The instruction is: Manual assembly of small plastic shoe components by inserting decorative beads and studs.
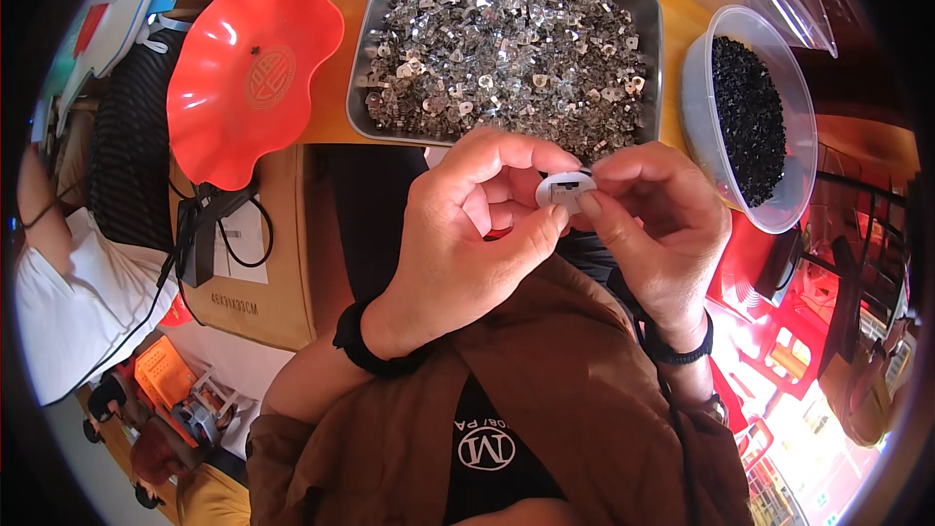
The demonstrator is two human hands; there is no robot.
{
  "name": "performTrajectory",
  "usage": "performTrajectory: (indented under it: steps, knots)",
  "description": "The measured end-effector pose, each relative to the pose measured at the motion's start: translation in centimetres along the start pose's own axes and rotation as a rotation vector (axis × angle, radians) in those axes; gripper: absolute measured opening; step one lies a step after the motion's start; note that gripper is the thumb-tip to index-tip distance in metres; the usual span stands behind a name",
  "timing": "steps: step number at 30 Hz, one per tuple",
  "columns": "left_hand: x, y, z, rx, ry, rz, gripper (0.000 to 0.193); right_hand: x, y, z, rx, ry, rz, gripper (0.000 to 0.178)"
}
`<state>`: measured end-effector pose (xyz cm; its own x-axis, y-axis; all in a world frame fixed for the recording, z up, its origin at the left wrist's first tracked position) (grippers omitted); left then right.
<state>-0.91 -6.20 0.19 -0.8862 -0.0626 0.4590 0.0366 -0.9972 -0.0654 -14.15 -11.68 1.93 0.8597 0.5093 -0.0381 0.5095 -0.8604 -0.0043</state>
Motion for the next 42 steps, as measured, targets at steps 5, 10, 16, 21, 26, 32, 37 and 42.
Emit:
performTrajectory:
  steps: [5,10,16,21,26,32,37,42]
  knots:
    - [-0.1,0.1,0.4,0.087,0.163,-0.036,0.020,0.3,0.0,-1.6,-0.171,-0.320,-0.036,0.013]
    - [0.3,0.0,1.8,0.185,0.326,-0.011,0.017,0.6,-0.2,-2.4,-0.212,-0.220,-0.047,0.018]
    - [0.2,-0.2,3.0,0.291,0.560,0.028,0.021,1.3,-0.3,-3.0,-0.295,-0.272,-0.090,0.020]
    - [0.2,-0.6,4.1,0.426,0.714,0.070,0.023,2.0,-0.2,-3.1,-0.359,-0.320,-0.075,0.021]
    - [-0.2,-1.0,4.1,0.462,0.792,0.080,0.024,2.4,-0.2,-3.1,-0.356,-0.374,-0.128,0.020]
    - [-0.8,-0.8,3.2,0.226,0.368,0.019,0.022,1.8,0.2,-1.5,-0.015,-0.011,-0.062,0.018]
    - [-1.4,-0.8,2.5,0.200,0.169,-0.026,0.024,2.1,0.6,-1.7,-0.047,-0.079,-0.052,0.021]
    - [-1.3,-1.2,3.8,0.282,0.436,0.062,0.021,2.8,1.2,-3.4,-0.212,-0.311,-0.037,0.021]
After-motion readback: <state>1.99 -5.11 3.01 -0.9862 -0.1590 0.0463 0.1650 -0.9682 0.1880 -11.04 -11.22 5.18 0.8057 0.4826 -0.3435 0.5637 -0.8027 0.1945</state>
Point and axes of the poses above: each hand's wrist, its own y-axis towards the middle knuckle, its own x-axis out of the palm, z = x × y, the point moved 6 cm from there along y, towards the middle knuckle, and after that the axes turned 7 degrees about -z, right-handed, at the moved point
